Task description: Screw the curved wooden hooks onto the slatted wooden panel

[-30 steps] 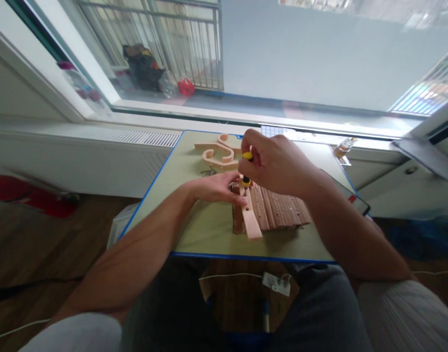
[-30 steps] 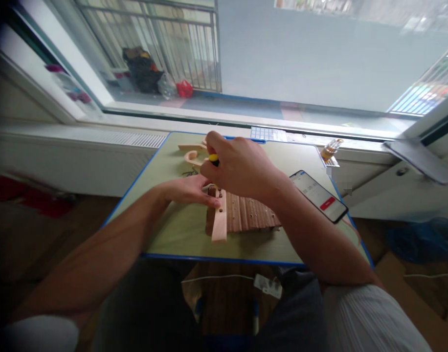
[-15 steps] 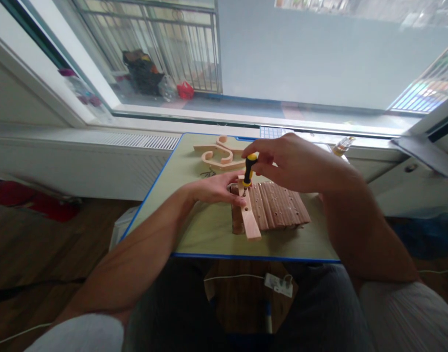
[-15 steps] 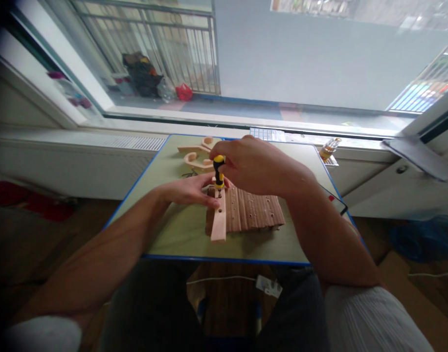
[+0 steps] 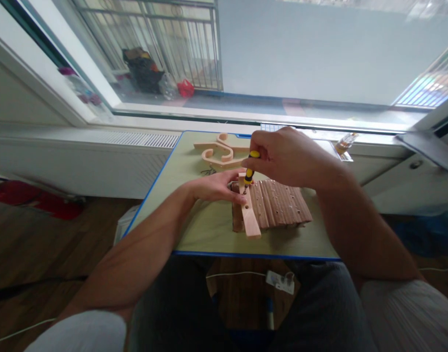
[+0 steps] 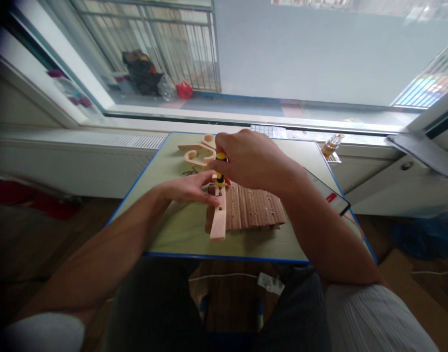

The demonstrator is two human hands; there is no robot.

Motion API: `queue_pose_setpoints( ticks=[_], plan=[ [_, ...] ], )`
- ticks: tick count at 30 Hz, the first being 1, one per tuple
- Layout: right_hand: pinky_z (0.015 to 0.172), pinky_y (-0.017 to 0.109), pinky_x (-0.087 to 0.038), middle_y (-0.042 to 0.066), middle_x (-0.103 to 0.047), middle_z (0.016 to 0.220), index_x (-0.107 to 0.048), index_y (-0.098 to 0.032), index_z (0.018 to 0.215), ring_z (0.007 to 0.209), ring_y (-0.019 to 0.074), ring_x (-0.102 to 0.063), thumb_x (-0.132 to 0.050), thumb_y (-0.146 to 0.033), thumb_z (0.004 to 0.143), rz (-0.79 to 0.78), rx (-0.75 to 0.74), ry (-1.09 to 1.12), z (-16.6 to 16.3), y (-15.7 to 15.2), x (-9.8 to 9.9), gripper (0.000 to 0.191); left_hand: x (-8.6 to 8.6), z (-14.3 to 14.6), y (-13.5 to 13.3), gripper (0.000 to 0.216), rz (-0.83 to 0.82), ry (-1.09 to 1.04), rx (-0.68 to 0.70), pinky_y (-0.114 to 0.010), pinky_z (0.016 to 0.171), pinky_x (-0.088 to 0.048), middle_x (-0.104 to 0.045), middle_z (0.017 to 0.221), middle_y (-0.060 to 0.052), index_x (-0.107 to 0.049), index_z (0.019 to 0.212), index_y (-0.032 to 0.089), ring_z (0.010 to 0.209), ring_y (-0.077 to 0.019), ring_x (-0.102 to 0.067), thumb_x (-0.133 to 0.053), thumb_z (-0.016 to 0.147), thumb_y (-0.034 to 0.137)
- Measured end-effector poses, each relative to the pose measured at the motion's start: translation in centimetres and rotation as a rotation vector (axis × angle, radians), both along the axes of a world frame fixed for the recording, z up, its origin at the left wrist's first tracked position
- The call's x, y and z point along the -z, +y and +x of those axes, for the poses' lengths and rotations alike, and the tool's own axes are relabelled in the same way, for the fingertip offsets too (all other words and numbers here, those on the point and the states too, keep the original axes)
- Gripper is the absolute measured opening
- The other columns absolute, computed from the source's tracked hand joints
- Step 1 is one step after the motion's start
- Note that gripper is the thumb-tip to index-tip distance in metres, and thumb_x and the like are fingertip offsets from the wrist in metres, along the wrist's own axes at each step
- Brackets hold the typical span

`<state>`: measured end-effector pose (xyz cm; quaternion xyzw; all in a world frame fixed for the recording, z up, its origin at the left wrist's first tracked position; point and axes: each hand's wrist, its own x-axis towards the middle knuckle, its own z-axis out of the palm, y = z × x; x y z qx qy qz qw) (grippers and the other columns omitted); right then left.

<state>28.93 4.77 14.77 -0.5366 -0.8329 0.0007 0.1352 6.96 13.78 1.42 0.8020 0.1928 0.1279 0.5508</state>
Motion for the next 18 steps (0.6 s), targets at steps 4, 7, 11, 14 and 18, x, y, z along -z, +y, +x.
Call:
queue_pose_setpoints(
  ticks=[4, 7, 11, 14, 18],
  plan=[
    [0.068, 0.035, -0.029, 0.005, -0.071, 0.078, -0.077, -0.023, 0.095, 0.069, 0.0186, -0.055, -0.066, -0.057, 0.099, 0.036, 0.039, 0.016, -0.4, 0.6, 0.6, 0.036, -0.1, 0.0, 0.0, 0.077, 0.010, 0.008, -0.004, -0.049, 0.126, -0.050, -0.076, 0.144, -0.014, -0.069, 0.144, 0.020, 0.146, -0.0378, -0.067, -0.098, 0.081, 0.053],
    [0.072, 0.035, -0.033, 0.004, -0.074, 0.082, -0.079, -0.023, 0.099, 0.071, 0.0186, -0.059, -0.068, -0.054, 0.099, 0.029, 0.031, 0.051, -0.5, 0.7, 0.7, 0.033, 0.1, -0.1, 0.1, 0.072, 0.022, 0.014, -0.009, -0.047, 0.125, -0.051, -0.078, 0.138, -0.014, -0.071, 0.139, 0.020, 0.144, -0.0372, -0.068, -0.098, 0.081, 0.054],
    [0.072, 0.035, -0.035, 0.002, -0.074, 0.080, -0.081, -0.023, 0.103, 0.070, 0.0172, -0.060, -0.072, -0.050, 0.097, -0.006, -0.022, 0.116, -0.3, 0.3, 0.5, 0.029, 0.3, -0.3, 0.3, 0.082, 0.045, 0.061, -0.037, -0.049, 0.128, -0.047, -0.077, 0.144, -0.014, -0.070, 0.145, 0.020, 0.145, -0.0385, -0.066, -0.099, 0.078, 0.056],
    [0.071, 0.034, -0.037, 0.000, -0.074, 0.077, -0.083, -0.025, 0.108, 0.069, 0.0166, -0.061, -0.073, -0.048, 0.096, -0.035, -0.055, 0.175, 0.1, -0.1, 0.1, 0.027, 0.2, -0.3, 0.3, 0.084, 0.056, 0.069, -0.042, -0.050, 0.128, -0.047, -0.077, 0.145, -0.015, -0.070, 0.148, 0.019, 0.146, -0.0394, -0.066, -0.098, 0.079, 0.057],
    [0.072, 0.035, -0.042, 0.001, -0.078, 0.085, -0.083, -0.026, 0.114, 0.073, 0.0183, -0.066, -0.075, -0.035, 0.092, -0.039, -0.164, 0.187, 0.9, -0.3, -0.2, 0.025, -0.2, -0.2, 0.1, 0.080, 0.080, 0.007, -0.029, -0.047, 0.129, -0.047, -0.076, 0.146, -0.015, -0.072, 0.146, 0.020, 0.148, -0.0388, -0.065, -0.098, 0.079, 0.055]
  ],
)
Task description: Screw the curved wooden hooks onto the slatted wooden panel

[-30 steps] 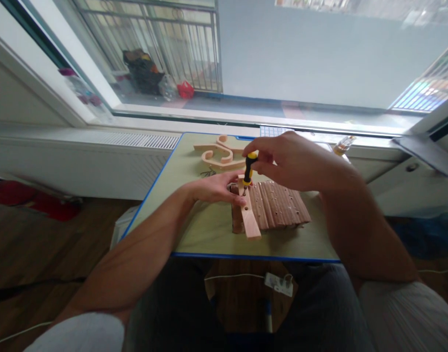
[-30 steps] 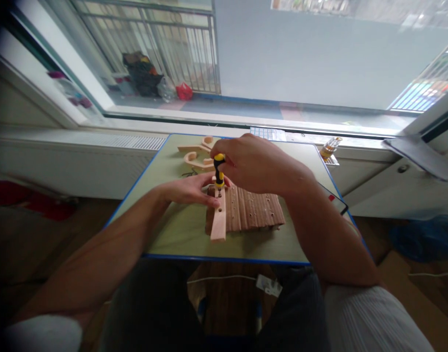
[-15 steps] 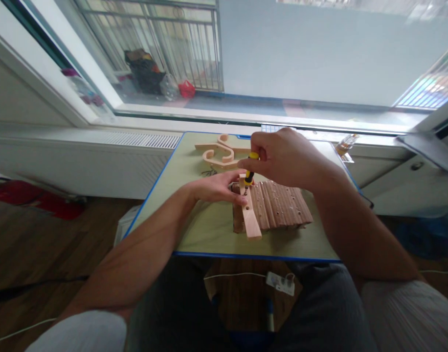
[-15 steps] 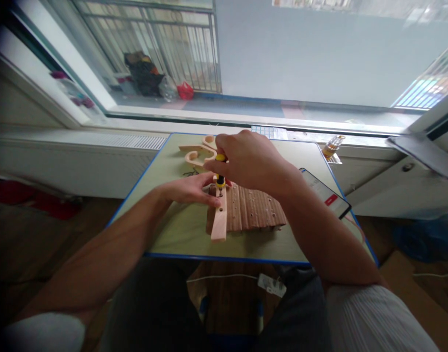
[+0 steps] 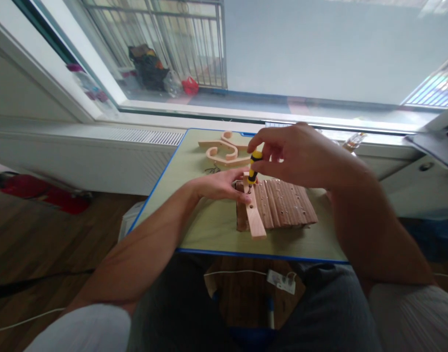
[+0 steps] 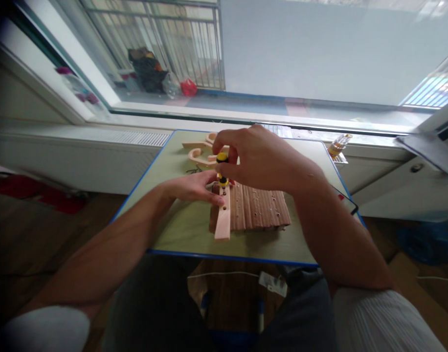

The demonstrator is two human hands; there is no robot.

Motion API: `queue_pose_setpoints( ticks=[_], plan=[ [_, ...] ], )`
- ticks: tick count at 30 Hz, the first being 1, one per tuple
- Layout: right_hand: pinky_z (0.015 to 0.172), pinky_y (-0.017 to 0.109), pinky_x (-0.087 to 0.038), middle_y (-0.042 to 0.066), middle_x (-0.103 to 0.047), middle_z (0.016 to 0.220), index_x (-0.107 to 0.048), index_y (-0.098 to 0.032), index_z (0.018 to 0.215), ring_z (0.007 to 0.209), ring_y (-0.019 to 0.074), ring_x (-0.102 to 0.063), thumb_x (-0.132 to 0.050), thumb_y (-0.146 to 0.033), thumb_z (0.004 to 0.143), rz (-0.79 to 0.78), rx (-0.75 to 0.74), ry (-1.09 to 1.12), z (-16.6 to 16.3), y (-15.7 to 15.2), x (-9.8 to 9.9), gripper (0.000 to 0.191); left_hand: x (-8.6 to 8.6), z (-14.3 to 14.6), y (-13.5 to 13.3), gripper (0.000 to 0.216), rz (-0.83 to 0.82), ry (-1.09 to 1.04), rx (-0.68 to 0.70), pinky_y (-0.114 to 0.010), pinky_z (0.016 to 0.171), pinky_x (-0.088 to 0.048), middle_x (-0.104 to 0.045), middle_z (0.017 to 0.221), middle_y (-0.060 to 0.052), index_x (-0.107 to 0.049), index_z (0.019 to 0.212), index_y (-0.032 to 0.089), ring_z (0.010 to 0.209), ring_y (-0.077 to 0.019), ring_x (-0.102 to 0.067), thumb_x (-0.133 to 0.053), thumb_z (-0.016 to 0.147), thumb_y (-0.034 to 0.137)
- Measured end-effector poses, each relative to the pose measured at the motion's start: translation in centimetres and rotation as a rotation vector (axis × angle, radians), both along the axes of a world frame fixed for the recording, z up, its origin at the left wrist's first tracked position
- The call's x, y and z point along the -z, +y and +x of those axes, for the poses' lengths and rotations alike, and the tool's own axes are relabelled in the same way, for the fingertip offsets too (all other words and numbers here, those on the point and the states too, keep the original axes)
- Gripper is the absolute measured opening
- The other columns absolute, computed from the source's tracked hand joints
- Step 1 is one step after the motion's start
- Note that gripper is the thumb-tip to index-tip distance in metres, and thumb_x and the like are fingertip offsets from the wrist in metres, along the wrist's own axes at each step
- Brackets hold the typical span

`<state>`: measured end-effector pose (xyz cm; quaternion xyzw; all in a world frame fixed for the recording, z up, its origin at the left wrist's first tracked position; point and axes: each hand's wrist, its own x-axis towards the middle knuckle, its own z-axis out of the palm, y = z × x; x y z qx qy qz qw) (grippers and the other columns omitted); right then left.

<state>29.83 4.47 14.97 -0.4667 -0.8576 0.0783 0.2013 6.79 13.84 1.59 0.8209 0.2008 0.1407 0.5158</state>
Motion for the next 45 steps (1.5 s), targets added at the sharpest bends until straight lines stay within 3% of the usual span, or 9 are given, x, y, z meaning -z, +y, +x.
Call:
queue_pose_setpoints(
  ticks=[4, 9, 14, 23, 28, 36, 45],
  plan=[
    [0.075, 0.039, -0.045, 0.004, -0.080, 0.095, -0.082, -0.027, 0.117, 0.081, 0.0227, -0.069, -0.071, -0.028, 0.093, -0.005, -0.034, -0.047, 0.5, -0.1, -0.2, 0.027, 0.1, 0.1, 0.0, 0.073, -0.034, -0.024, 0.023, -0.046, 0.126, -0.050, -0.076, 0.144, -0.014, -0.073, 0.140, 0.021, 0.146, -0.0378, -0.066, -0.099, 0.079, 0.054],
    [0.069, 0.039, -0.038, 0.005, -0.076, 0.088, -0.079, -0.025, 0.110, 0.074, 0.0215, -0.060, -0.068, -0.037, 0.098, 0.026, 0.001, -0.104, 0.2, 0.1, -0.1, 0.020, 0.2, 0.1, -0.1, 0.069, -0.073, -0.041, 0.025, -0.046, 0.123, -0.052, -0.076, 0.140, -0.015, -0.073, 0.135, 0.020, 0.144, -0.0372, -0.067, -0.100, 0.080, 0.051],
    [0.067, 0.036, -0.028, 0.004, -0.068, 0.078, -0.075, -0.024, 0.094, 0.066, 0.0179, -0.050, -0.065, -0.046, 0.100, 0.058, 0.144, -0.128, -0.7, 0.3, 0.4, 0.025, 0.2, 0.3, -0.4, 0.078, -0.188, -0.049, 0.035, -0.046, 0.113, -0.060, -0.077, 0.142, -0.017, -0.068, 0.146, 0.020, 0.137, -0.0372, -0.073, -0.100, 0.080, 0.047],
    [0.066, 0.035, -0.028, 0.003, -0.070, 0.078, -0.077, -0.022, 0.095, 0.066, 0.0160, -0.049, -0.069, -0.043, 0.095, 0.089, 0.165, -0.126, -1.0, 0.3, 0.6, 0.023, 0.2, 0.2, -0.1, 0.091, -0.172, -0.015, 0.038, -0.049, 0.118, -0.058, -0.074, 0.151, -0.019, -0.061, 0.157, 0.020, 0.141, -0.0387, -0.071, -0.100, 0.081, 0.050],
    [0.068, 0.035, -0.035, 0.001, -0.075, 0.080, -0.083, -0.027, 0.110, 0.068, 0.0174, -0.059, -0.070, -0.043, 0.097, 0.038, 0.076, -0.059, -0.6, 0.3, 0.2, 0.024, 0.2, -0.1, -0.1, 0.082, -0.085, -0.003, -0.003, -0.048, 0.125, -0.054, -0.074, 0.150, -0.018, -0.068, 0.148, 0.019, 0.146, -0.0389, -0.068, -0.100, 0.079, 0.052],
    [0.076, 0.037, -0.045, 0.003, -0.084, 0.096, -0.086, -0.028, 0.125, 0.078, 0.0203, -0.068, -0.069, -0.033, 0.097, -0.023, -0.081, -0.066, 0.2, 0.0, -0.4, 0.033, 0.0, 0.0, -0.1, 0.075, -0.080, -0.035, 0.023, -0.048, 0.122, -0.055, -0.074, 0.148, -0.018, -0.070, 0.139, 0.019, 0.146, -0.0397, -0.067, -0.099, 0.079, 0.053],
    [0.070, 0.036, -0.032, 0.003, -0.071, 0.080, -0.078, -0.025, 0.097, 0.068, 0.0184, -0.054, -0.067, -0.047, 0.099, 0.033, 0.106, -0.121, -0.5, 0.4, 0.2, 0.025, 0.1, 0.1, -0.3, 0.083, -0.141, -0.025, 0.025, -0.048, 0.119, -0.057, -0.074, 0.148, -0.018, -0.065, 0.151, 0.021, 0.142, -0.0382, -0.070, -0.100, 0.080, 0.049]
  ],
)
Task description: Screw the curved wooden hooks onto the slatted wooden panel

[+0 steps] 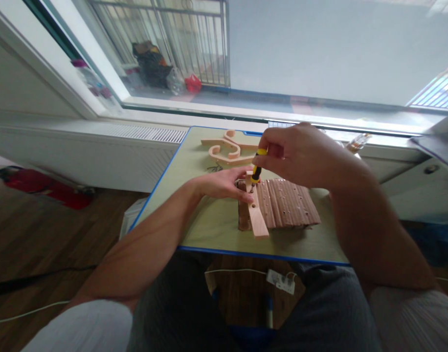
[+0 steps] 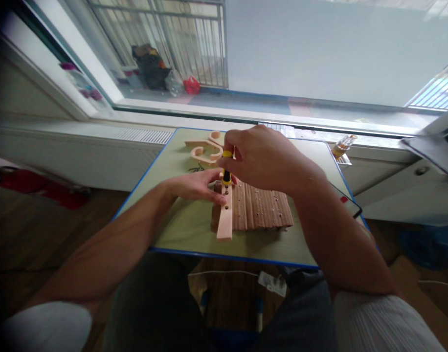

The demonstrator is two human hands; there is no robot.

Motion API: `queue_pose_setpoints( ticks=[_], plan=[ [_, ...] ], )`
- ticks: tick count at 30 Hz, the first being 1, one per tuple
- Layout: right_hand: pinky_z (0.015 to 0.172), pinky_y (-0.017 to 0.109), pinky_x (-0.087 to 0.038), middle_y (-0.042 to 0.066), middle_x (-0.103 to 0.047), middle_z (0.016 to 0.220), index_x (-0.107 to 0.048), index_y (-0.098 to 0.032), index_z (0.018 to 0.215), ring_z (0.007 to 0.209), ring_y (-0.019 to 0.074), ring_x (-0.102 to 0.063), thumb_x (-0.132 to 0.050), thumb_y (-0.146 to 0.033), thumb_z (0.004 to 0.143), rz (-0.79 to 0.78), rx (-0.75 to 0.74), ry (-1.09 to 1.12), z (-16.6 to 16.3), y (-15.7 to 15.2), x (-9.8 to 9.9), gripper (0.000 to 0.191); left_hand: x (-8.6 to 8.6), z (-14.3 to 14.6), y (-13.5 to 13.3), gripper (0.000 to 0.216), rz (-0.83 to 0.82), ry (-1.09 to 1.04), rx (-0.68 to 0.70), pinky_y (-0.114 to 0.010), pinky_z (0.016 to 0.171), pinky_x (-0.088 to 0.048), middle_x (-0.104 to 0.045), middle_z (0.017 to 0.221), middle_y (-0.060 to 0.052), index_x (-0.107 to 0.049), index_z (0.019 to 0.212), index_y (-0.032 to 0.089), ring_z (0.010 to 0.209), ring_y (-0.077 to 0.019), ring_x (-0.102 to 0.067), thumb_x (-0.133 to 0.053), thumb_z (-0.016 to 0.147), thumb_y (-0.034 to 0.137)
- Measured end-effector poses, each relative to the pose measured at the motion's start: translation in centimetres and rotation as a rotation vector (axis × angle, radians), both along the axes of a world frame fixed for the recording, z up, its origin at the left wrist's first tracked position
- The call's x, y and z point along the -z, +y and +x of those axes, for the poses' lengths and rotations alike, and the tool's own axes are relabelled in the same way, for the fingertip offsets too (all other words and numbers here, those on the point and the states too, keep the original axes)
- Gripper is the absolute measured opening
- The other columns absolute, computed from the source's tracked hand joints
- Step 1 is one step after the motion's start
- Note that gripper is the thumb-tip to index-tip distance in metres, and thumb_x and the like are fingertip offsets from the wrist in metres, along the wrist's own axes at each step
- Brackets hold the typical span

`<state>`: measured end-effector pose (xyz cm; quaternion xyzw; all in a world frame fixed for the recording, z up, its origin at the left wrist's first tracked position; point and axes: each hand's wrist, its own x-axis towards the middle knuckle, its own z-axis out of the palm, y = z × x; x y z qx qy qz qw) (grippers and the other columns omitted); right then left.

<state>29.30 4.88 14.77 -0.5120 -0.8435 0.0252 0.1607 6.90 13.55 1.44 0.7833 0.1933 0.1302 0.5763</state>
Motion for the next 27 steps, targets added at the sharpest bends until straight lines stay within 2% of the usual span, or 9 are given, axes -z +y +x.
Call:
queue_pose_setpoints(
  ticks=[4, 10, 14, 18, 22, 27],
  plan=[
    [0.069, 0.037, -0.029, 0.004, -0.070, 0.080, -0.077, -0.024, 0.099, 0.068, 0.0188, -0.051, -0.064, -0.049, 0.101, 0.023, 0.026, -0.016, -0.7, 0.0, 0.3, 0.028, 0.1, 0.0, 0.1, 0.085, -0.036, 0.011, 0.003, -0.050, 0.117, -0.059, -0.075, 0.148, -0.018, -0.064, 0.153, 0.021, 0.141, -0.0390, -0.071, -0.099, 0.080, 0.047],
    [0.067, 0.037, -0.032, 0.007, -0.076, 0.087, -0.080, -0.023, 0.108, 0.071, 0.0200, -0.058, -0.065, -0.046, 0.099, 0.012, 0.049, -0.027, -0.7, -0.1, 0.2, 0.029, -0.1, -0.1, 0.1, 0.088, 0.001, 0.024, 0.001, -0.048, 0.120, -0.057, -0.073, 0.152, -0.019, -0.063, 0.154, 0.020, 0.144, -0.0384, -0.069, -0.099, 0.080, 0.050],
    [0.070, 0.038, -0.042, 0.005, -0.080, 0.091, -0.083, -0.027, 0.122, 0.076, 0.0218, -0.066, -0.068, -0.042, 0.099, -0.005, -0.036, 0.035, 0.0, 0.0, 0.0, 0.031, -0.2, -0.1, 0.1, 0.084, 0.051, 0.024, -0.025, -0.050, 0.125, -0.053, -0.073, 0.152, -0.017, -0.067, 0.151, 0.021, 0.147, -0.0399, -0.066, -0.099, 0.079, 0.051],
    [0.074, 0.038, -0.045, 0.003, -0.082, 0.093, -0.086, -0.027, 0.121, 0.080, 0.0209, -0.070, -0.070, -0.043, 0.100, -0.030, -0.129, 0.073, 0.6, -0.1, -0.2, 0.030, -0.2, -0.1, 0.1, 0.080, 0.066, 0.027, -0.013, -0.051, 0.125, -0.053, -0.075, 0.146, -0.016, -0.070, 0.147, 0.020, 0.145, -0.0398, -0.067, -0.098, 0.079, 0.053],
    [0.075, 0.037, -0.049, 0.003, -0.085, 0.100, -0.083, -0.028, 0.128, 0.081, 0.0206, -0.073, -0.068, -0.032, 0.099, -0.094, -0.211, 0.093, 1.0, -0.3, -0.5, 0.032, -0.1, -0.2, 0.1, 0.071, 0.076, 0.011, -0.016, -0.048, 0.127, -0.050, -0.075, 0.143, -0.015, -0.073, 0.136, 0.020, 0.146, -0.0381, -0.066, -0.099, 0.079, 0.053],
    [0.076, 0.038, -0.047, 0.004, -0.084, 0.100, -0.083, -0.029, 0.121, 0.080, 0.0217, -0.069, -0.066, -0.031, 0.099, -0.073, -0.178, 0.068, 0.9, -0.3, -0.5, 0.027, -0.1, -0.2, -0.1, 0.067, 0.055, 0.005, -0.023, -0.049, 0.124, -0.052, -0.076, 0.139, -0.016, -0.073, 0.132, 0.019, 0.143, -0.0377, -0.067, -0.099, 0.080, 0.051]
  ],
)
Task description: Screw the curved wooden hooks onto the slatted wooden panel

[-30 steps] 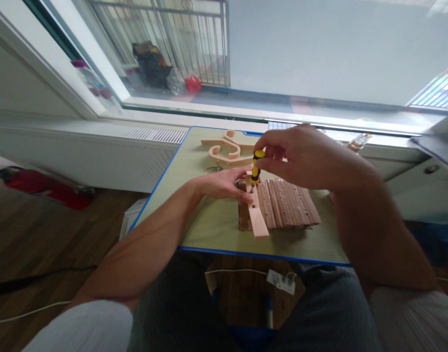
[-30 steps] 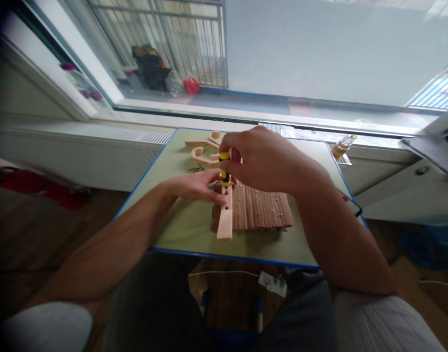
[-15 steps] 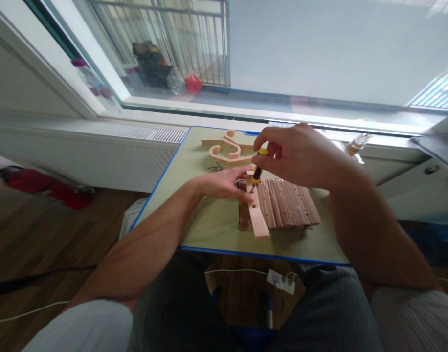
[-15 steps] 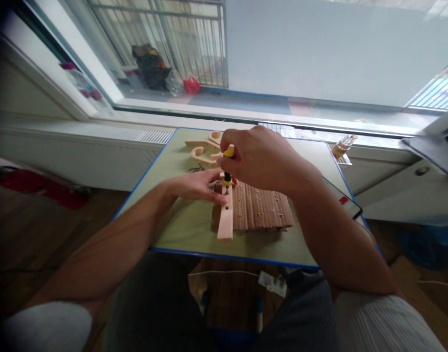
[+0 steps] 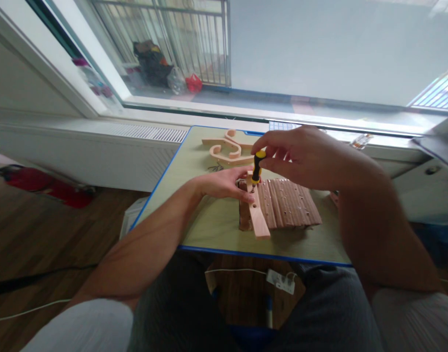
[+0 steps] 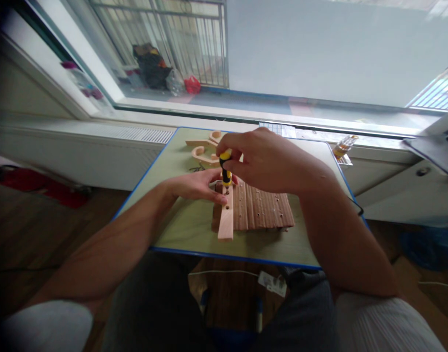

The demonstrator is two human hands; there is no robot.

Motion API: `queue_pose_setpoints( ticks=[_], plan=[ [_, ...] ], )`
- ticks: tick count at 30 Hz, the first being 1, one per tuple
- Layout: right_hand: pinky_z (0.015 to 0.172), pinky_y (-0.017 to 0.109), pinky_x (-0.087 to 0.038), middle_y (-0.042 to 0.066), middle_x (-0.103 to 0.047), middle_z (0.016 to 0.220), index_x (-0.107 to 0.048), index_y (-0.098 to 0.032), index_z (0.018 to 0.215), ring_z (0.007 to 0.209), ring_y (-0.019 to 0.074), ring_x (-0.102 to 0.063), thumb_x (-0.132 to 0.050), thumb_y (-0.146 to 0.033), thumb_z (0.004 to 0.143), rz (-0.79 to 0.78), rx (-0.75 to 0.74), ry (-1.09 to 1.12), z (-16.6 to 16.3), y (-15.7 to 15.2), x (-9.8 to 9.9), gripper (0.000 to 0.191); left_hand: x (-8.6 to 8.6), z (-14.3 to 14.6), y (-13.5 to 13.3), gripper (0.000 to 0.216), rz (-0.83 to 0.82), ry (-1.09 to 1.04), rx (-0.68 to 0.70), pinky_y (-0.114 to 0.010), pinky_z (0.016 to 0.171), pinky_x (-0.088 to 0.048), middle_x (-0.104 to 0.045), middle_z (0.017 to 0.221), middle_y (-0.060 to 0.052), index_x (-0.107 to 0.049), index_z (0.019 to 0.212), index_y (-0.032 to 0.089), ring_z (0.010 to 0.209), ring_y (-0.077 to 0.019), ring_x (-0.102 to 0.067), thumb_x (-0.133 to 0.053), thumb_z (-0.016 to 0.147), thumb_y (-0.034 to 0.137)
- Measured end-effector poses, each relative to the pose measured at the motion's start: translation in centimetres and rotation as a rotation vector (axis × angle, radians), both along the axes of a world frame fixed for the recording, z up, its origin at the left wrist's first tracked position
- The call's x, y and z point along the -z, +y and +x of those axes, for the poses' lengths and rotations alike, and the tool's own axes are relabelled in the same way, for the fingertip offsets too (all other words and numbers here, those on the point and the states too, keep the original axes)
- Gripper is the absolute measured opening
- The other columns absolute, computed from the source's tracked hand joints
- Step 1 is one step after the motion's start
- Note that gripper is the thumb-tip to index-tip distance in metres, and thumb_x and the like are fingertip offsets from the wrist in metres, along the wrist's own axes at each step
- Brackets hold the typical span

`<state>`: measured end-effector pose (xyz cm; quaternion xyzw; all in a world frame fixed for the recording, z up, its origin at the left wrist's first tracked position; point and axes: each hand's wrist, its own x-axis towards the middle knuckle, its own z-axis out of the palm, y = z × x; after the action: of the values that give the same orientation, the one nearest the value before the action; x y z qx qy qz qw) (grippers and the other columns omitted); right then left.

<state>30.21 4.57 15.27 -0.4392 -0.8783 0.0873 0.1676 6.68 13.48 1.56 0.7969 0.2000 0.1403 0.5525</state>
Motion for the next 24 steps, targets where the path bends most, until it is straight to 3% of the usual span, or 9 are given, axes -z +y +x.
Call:
queue_pose_setpoints(
  ticks=[5, 9, 14, 19, 24],
  plan=[
    [0.068, 0.037, -0.036, 0.005, -0.076, 0.087, -0.080, -0.027, 0.107, 0.073, 0.0205, -0.059, -0.066, -0.040, 0.101, 0.045, 0.123, -0.075, -0.6, 0.3, 0.4, 0.021, 0.0, 0.1, -0.1, 0.069, -0.061, -0.004, 0.014, -0.048, 0.117, -0.057, -0.075, 0.143, -0.018, -0.071, 0.134, 0.019, 0.140, -0.0383, -0.070, -0.099, 0.080, 0.050],
    [0.066, 0.036, -0.030, 0.004, -0.071, 0.081, -0.074, -0.025, 0.093, 0.067, 0.0178, -0.051, -0.067, -0.050, 0.101, 0.088, 0.206, -0.078, -1.3, 0.3, 0.8, 0.027, 0.0, 0.3, -0.1, 0.078, -0.064, 0.000, 0.013, -0.049, 0.118, -0.057, -0.075, 0.145, -0.018, -0.068, 0.144, 0.020, 0.141, -0.0393, -0.070, -0.099, 0.079, 0.049],
    [0.067, 0.035, -0.032, 0.005, -0.071, 0.082, -0.074, -0.023, 0.102, 0.068, 0.0189, -0.055, -0.066, -0.045, 0.101, 0.096, 0.224, -0.078, -1.9, 0.3, 1.0, 0.023, 0.1, 0.2, 0.2, 0.086, -0.058, 0.012, 0.030, -0.049, 0.119, -0.057, -0.074, 0.150, -0.018, -0.064, 0.152, 0.021, 0.144, -0.0398, -0.069, -0.099, 0.079, 0.048],
    [0.069, 0.036, -0.034, 0.003, -0.071, 0.080, -0.077, -0.024, 0.105, 0.068, 0.0192, -0.057, -0.069, -0.050, 0.100, 0.063, 0.214, -0.046, -1.6, 0.3, 0.8, 0.028, 0.1, 0.1, 0.0, 0.075, -0.030, 0.015, 0.004, -0.049, 0.122, -0.054, -0.074, 0.145, -0.017, -0.068, 0.141, 0.019, 0.144, -0.0390, -0.068, -0.099, 0.080, 0.051],
    [0.069, 0.037, -0.040, 0.001, -0.075, 0.081, -0.083, -0.028, 0.114, 0.068, 0.0190, -0.060, -0.070, -0.037, 0.098, 0.057, 0.135, 0.021, -0.8, 0.4, 0.7, 0.023, -0.1, 0.2, -0.2, 0.071, -0.050, -0.011, 0.018, -0.049, 0.121, -0.056, -0.075, 0.145, -0.017, -0.070, 0.137, 0.020, 0.143, -0.0395, -0.069, -0.099, 0.079, 0.050]
  ],
)
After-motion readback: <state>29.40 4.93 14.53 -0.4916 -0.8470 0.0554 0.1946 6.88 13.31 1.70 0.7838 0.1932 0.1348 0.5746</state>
